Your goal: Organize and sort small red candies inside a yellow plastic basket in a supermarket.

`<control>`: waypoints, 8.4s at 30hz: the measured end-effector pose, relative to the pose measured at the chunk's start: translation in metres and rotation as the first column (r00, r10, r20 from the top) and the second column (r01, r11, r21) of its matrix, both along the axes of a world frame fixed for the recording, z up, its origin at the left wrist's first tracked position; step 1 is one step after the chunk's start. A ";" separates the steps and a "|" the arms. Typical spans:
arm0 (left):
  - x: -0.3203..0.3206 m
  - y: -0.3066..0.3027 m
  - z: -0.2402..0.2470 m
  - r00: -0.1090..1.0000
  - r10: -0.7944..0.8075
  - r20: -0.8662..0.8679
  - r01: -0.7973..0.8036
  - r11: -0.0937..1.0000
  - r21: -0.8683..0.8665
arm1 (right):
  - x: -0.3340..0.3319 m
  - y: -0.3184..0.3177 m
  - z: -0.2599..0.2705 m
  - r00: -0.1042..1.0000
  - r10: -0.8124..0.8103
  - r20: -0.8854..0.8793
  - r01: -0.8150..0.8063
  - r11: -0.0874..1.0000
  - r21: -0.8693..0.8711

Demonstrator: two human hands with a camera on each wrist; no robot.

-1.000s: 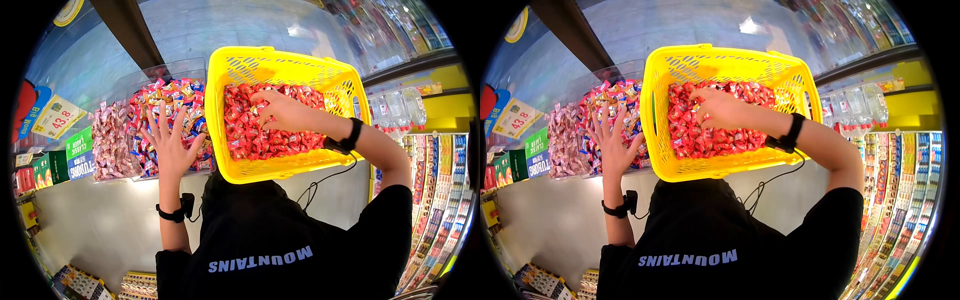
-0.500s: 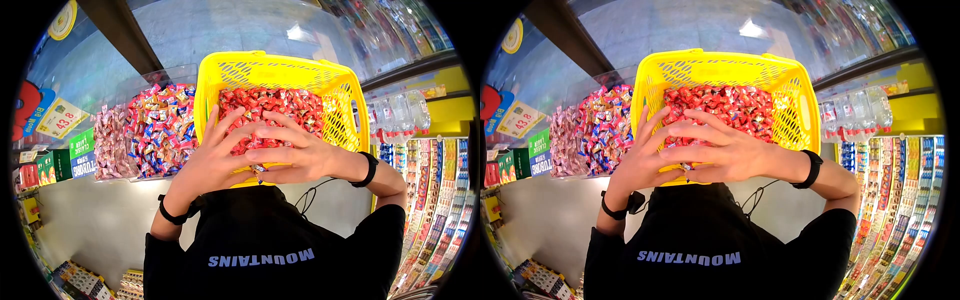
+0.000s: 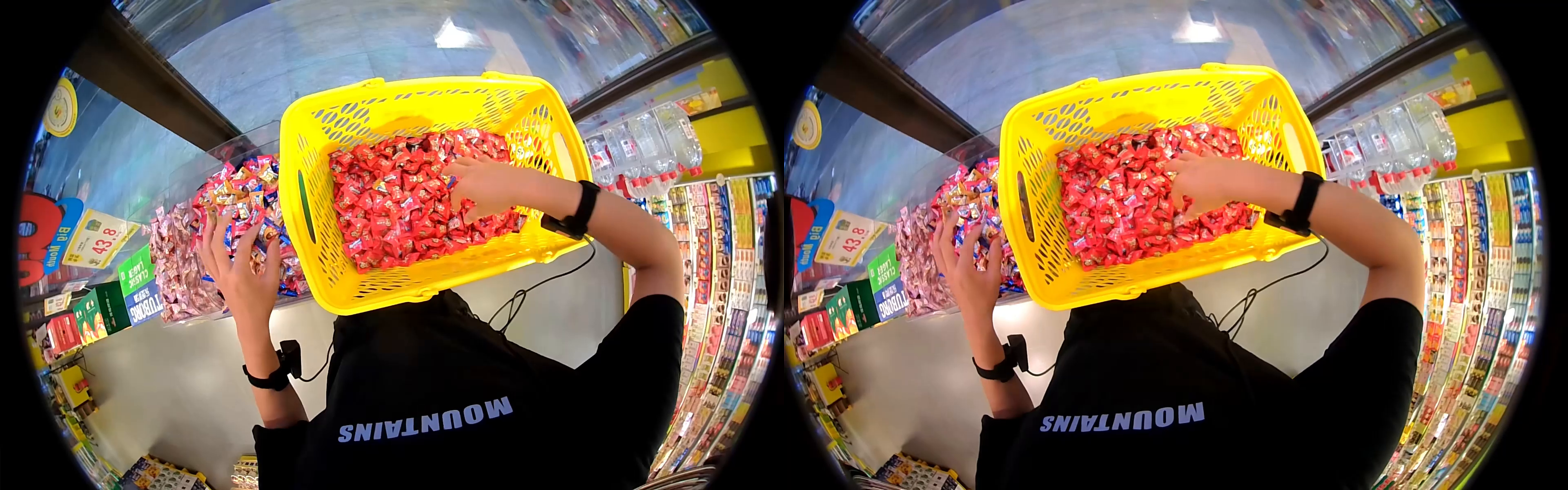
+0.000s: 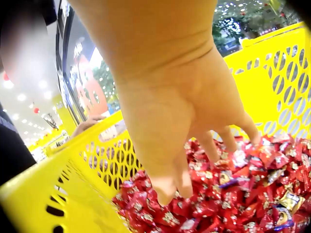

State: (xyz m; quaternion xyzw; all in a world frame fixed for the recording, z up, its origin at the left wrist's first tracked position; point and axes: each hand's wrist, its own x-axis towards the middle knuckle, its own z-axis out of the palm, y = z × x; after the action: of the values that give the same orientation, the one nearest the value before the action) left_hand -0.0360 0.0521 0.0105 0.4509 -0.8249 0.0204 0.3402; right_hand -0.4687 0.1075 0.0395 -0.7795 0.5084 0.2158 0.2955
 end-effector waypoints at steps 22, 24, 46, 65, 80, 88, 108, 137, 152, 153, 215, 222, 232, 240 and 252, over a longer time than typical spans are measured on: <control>-0.045 0.009 0.028 0.973 -0.194 -0.123 0.201 0.978 0.048 | 0.012 -0.008 0.017 0.941 0.140 0.308 -0.042 0.951 -0.305; -0.051 0.007 0.028 0.965 -0.240 -0.107 0.248 0.966 0.071 | 0.015 -0.004 0.022 0.950 0.160 0.268 -0.062 0.939 -0.338; -0.071 0.028 0.051 0.920 -0.385 -0.078 0.391 0.917 0.086 | 0.099 -0.008 0.050 0.794 0.269 0.546 0.110 0.819 -0.563; 0.009 0.007 -0.044 0.985 0.172 -0.020 -0.167 0.973 0.161 | 0.049 -0.037 -0.058 0.978 0.178 0.111 -0.098 0.856 -0.507; -0.059 0.032 0.039 0.924 -0.343 -0.167 0.359 0.929 0.083 | 0.127 -0.011 0.057 0.806 0.340 0.485 0.080 0.749 -0.658; -0.051 0.040 0.040 0.941 -0.316 -0.116 0.323 0.945 0.048 | 0.130 -0.009 0.048 0.734 0.259 0.628 0.171 0.824 -0.540; 0.021 0.014 -0.023 0.985 0.139 -0.104 -0.129 0.987 0.094 | 0.078 -0.020 -0.069 0.973 0.209 0.094 -0.161 0.916 -0.367; 0.009 -0.017 0.014 0.858 -0.418 -0.298 0.460 0.884 0.084 | 0.146 -0.023 0.027 0.895 0.056 0.442 0.186 0.855 -0.485; 0.032 -0.003 -0.027 0.964 -0.170 -0.203 0.207 0.962 0.179 | 0.166 -0.046 -0.059 0.980 0.133 0.146 -0.098 0.969 -0.229; 0.032 -0.003 -0.026 0.959 -0.178 -0.220 0.219 0.959 0.178 | 0.162 -0.054 -0.059 0.972 0.119 0.204 -0.075 0.975 -0.209; 0.005 -0.008 0.009 0.969 -0.083 -0.234 0.126 0.977 0.174 | 0.102 -0.027 -0.023 0.922 0.345 0.177 -0.299 0.923 -0.242; 0.012 -0.005 -0.014 0.961 0.000 -0.277 0.054 0.981 0.186 | 0.093 -0.001 -0.081 0.914 0.402 0.053 -0.339 0.830 -0.442; -0.009 0.002 -0.009 0.941 -0.117 -0.317 0.175 0.972 0.160 | 0.101 -0.012 -0.063 0.922 0.321 0.216 -0.252 0.922 -0.295; -0.033 0.004 0.027 0.917 -0.356 -0.177 0.391 0.889 0.238 | 0.103 -0.045 0.013 0.618 0.010 0.786 0.074 0.995 -0.071; -0.050 0.011 0.040 0.803 -0.515 -0.300 0.590 0.755 0.285 | 0.113 -0.030 0.038 0.303 -0.001 0.953 0.058 0.998 -0.018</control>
State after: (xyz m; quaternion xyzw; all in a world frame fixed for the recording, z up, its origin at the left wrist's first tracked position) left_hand -0.0862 0.0629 0.0508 0.2405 -0.8711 -0.2809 0.3233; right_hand -0.3556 0.0777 0.0774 -0.7542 0.2552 -0.3035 0.5234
